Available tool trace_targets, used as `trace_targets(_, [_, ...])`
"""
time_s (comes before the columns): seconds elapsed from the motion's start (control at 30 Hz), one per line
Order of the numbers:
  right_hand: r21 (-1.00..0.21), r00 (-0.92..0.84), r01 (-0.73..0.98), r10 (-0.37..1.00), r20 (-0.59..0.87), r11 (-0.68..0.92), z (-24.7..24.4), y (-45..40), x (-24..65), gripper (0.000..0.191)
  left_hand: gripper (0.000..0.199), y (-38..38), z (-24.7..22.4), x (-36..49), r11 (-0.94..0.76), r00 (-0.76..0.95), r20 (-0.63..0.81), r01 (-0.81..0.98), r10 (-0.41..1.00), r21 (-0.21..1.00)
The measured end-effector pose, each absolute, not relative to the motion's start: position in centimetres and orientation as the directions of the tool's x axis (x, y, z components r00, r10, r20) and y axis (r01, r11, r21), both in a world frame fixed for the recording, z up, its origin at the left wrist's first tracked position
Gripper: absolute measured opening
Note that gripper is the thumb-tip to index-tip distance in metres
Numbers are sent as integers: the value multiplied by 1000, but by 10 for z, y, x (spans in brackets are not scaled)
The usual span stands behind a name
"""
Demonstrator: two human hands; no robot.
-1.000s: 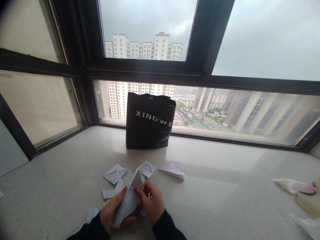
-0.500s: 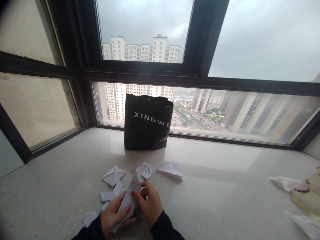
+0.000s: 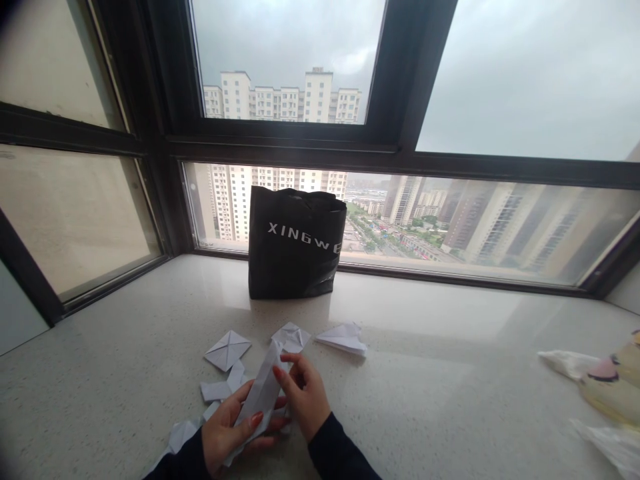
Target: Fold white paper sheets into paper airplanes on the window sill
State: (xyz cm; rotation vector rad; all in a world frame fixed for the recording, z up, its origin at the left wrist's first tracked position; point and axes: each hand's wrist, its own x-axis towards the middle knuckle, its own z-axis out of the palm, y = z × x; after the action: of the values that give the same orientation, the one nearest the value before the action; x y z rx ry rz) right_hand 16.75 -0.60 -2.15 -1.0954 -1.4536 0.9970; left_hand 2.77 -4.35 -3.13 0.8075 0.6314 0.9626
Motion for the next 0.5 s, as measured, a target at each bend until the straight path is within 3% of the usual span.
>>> trace_targets(0.27, [-965,-125,64,962,244,253,-24,-6,172,27,52,-44,-28,31,379,411,-209,-392,887,839])
trace_targets(0.4, [-963,-152,28,954,260,267,-17,-3,175,25,55,-46,-24,31,336,426,-173,-345,888,876])
trace_targets(0.5, [-964,-279,-26,924,262,265,0,-1,188,46,56,-52,-27,33,273,489,-95,-306,867,912])
